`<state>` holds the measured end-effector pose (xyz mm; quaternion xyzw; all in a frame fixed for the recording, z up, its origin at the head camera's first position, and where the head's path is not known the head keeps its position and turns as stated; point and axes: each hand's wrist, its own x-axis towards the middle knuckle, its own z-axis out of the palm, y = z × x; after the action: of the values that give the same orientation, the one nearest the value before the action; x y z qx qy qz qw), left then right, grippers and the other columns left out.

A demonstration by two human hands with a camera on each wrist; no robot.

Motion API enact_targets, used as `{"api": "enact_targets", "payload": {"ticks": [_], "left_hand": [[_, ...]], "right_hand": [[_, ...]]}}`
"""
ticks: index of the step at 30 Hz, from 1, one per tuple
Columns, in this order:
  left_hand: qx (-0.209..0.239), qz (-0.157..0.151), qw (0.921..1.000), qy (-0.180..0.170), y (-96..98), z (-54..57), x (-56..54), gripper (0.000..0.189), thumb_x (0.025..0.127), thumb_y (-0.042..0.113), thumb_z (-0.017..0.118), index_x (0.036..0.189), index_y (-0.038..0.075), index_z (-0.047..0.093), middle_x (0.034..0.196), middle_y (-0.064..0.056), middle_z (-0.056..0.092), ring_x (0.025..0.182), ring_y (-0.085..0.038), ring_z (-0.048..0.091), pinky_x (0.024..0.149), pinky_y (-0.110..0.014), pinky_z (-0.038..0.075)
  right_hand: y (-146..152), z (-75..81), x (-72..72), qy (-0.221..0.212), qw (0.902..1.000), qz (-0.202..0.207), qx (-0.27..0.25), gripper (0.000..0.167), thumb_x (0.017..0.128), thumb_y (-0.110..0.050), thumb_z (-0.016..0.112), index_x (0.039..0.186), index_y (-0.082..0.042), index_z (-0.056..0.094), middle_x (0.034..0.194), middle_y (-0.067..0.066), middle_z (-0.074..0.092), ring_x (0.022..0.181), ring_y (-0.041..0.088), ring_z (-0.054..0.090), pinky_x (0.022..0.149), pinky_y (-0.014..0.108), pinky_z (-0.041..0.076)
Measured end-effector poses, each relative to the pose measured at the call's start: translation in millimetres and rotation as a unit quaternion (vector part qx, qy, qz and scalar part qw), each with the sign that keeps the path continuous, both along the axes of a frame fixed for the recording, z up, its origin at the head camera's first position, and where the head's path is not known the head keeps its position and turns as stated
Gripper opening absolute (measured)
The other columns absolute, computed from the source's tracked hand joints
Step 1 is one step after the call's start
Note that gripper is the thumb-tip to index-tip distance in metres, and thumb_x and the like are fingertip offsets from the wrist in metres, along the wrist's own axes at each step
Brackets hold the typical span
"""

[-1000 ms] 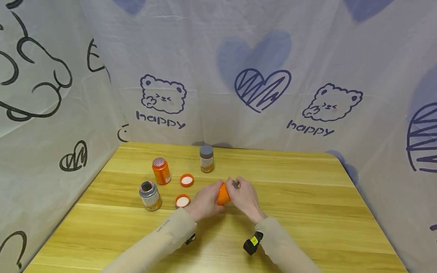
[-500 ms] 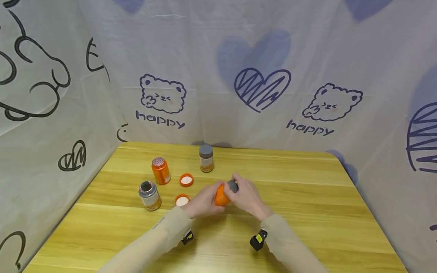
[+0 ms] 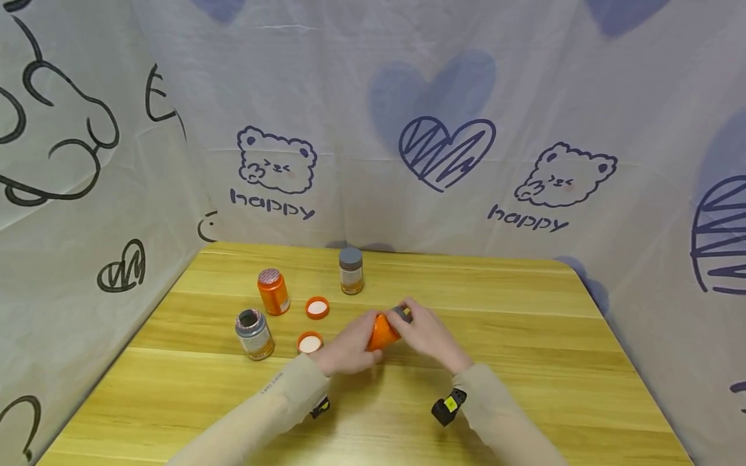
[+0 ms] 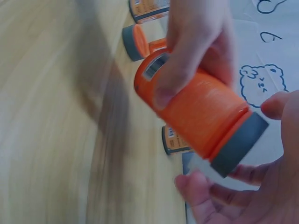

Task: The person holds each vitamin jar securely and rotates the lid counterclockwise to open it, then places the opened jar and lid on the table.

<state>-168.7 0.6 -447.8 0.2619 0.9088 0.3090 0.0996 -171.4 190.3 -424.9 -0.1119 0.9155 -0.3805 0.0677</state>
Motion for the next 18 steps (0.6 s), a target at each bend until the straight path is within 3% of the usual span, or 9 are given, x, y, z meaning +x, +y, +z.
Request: {"api": "enact_targets", "payload": {"ticks": [8, 13, 18], "left_hand": [[-0.054, 0.024, 0.9967, 0.056, 4.9, -2.3, 4.0, 0.064, 0.093, 0.015, 0.07, 0.146, 0.003, 0.037, 0.137, -0.016, 0.053, 0.115, -0.03, 0.053, 0.102, -0.045, 0.047], [-0.078, 0.032, 0.9928, 0.086, 8.2, -3.0, 4.7, 0.064, 0.092, 0.017, 0.073, 0.145, 0.005, 0.039, 0.137, -0.016, 0.053, 0.115, -0.031, 0.054, 0.097, -0.047, 0.05], [-0.089, 0.038, 0.9891, 0.111, 11.5, -6.5, 5.3, 0.063, 0.09, 0.018, 0.075, 0.142, 0.006, 0.041, 0.132, -0.015, 0.055, 0.11, -0.03, 0.055, 0.091, -0.045, 0.052]], "right_hand": [[2.8, 5.1, -4.4, -0.049, 0.9977, -0.035, -0.029, 0.05, 0.103, -0.047, 0.048, 0.123, -0.002, 0.059, 0.101, 0.018, 0.068, 0.067, 0.027, 0.064, 0.062, 0.034, 0.054], [1.6, 9.7, -5.9, -0.084, 0.9943, -0.052, -0.041, 0.051, 0.102, -0.047, 0.05, 0.121, 0.0, 0.058, 0.096, 0.016, 0.066, 0.07, 0.028, 0.067, 0.066, 0.04, 0.059], [0.0, 11.1, -6.4, -0.114, 0.9909, -0.057, -0.043, 0.053, 0.101, -0.048, 0.052, 0.119, 0.002, 0.059, 0.102, 0.017, 0.063, 0.076, 0.024, 0.067, 0.071, 0.04, 0.061]]}}
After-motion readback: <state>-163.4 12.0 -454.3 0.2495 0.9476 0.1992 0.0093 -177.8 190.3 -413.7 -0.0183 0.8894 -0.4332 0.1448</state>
